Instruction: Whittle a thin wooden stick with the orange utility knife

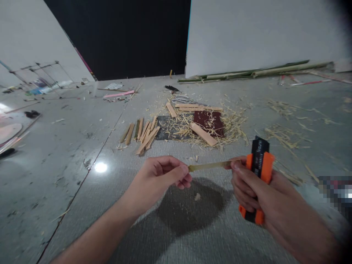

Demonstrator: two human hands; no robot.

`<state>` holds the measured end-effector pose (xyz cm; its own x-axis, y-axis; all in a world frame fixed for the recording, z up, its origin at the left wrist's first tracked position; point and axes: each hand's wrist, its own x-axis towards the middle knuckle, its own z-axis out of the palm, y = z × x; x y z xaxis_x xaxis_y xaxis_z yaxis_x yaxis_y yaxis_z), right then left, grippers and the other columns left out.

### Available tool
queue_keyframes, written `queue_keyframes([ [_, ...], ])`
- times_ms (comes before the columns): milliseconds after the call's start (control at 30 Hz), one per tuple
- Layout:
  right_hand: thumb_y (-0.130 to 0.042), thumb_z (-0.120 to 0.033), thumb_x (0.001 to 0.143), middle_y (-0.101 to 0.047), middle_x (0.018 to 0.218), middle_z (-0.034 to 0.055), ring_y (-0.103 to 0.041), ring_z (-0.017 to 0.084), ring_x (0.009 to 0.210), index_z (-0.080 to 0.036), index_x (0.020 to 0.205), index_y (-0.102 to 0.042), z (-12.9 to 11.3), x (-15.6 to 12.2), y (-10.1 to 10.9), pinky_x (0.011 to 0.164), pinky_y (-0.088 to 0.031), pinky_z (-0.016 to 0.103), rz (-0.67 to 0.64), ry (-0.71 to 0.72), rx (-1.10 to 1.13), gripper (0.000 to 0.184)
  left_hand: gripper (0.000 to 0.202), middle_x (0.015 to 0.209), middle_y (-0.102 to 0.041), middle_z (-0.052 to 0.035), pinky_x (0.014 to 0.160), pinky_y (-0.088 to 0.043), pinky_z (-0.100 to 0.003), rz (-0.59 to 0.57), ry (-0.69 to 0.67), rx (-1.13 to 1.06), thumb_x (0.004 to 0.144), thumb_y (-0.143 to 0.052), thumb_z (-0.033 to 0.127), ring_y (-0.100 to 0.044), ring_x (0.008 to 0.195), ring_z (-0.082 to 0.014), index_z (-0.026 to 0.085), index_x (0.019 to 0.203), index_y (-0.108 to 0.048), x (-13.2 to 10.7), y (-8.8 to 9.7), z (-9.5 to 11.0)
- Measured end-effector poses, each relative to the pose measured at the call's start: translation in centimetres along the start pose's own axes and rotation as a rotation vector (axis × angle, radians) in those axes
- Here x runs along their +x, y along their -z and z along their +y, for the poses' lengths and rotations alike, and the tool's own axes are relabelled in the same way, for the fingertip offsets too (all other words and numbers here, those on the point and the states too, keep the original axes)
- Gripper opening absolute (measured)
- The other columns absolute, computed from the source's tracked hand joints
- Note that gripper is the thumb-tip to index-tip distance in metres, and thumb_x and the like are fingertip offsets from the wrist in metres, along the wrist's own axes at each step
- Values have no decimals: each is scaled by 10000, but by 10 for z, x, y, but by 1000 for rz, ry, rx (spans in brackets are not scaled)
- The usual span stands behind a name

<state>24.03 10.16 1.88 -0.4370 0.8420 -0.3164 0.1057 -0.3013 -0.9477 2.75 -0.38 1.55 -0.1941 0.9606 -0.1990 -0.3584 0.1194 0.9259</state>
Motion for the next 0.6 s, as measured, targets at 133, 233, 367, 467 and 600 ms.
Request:
queue_keyframes([
  [133, -813, -575, 884, -373, 573, -93, -303, 70, 464, -255, 902, -624, 2, 2, 0, 439, -284, 224, -1, -14, 21, 372, 197, 807, -799, -37, 699, -575, -173, -9, 7, -10, 936, -829, 316, -731, 716, -87, 149, 837, -795, -1, 0, 1],
  [233, -826, -593, 861, -341, 573, -98, -283, 65, 462, -259, 893, -633, 3, 3, 1, 426, -279, 216, -6, -20, 54, 387, 152, 790, -796, -17, 674, -574, -151, -16, -4, -41, 888, -874, 275, -732, 706, -77, 157, 846, -787, -2, -3, 3],
  [367, -829, -622, 852, -321, 539, -103, -273, 58, 447, -255, 867, -645, 1, -1, 2, 412, -281, 202, -10, -35, 74, 411, 138, 772, -792, 25, 685, -576, -104, 44, -60, -60, 819, -912, 141, -729, 707, -47, 175, 848, -782, -5, -6, 7],
  [467, -864, -633, 804, -335, 486, -105, -292, 52, 416, -250, 837, -657, 0, -5, 4, 404, -297, 191, -11, 10, 71, 437, 123, 759, -794, 29, 693, -586, -92, 81, -126, -37, 847, -889, 133, -732, 706, -43, 179, 827, -777, -7, -6, 9],
  [600, -871, -587, 818, -380, 456, -100, -308, 55, 390, -261, 819, -654, 5, -6, 6, 391, -307, 187, -52, 69, 50, 392, 107, 781, -799, 32, 711, -611, -103, 94, -221, -27, 866, -876, 139, -744, 723, -51, 198, 882, -789, -6, -4, 9],
])
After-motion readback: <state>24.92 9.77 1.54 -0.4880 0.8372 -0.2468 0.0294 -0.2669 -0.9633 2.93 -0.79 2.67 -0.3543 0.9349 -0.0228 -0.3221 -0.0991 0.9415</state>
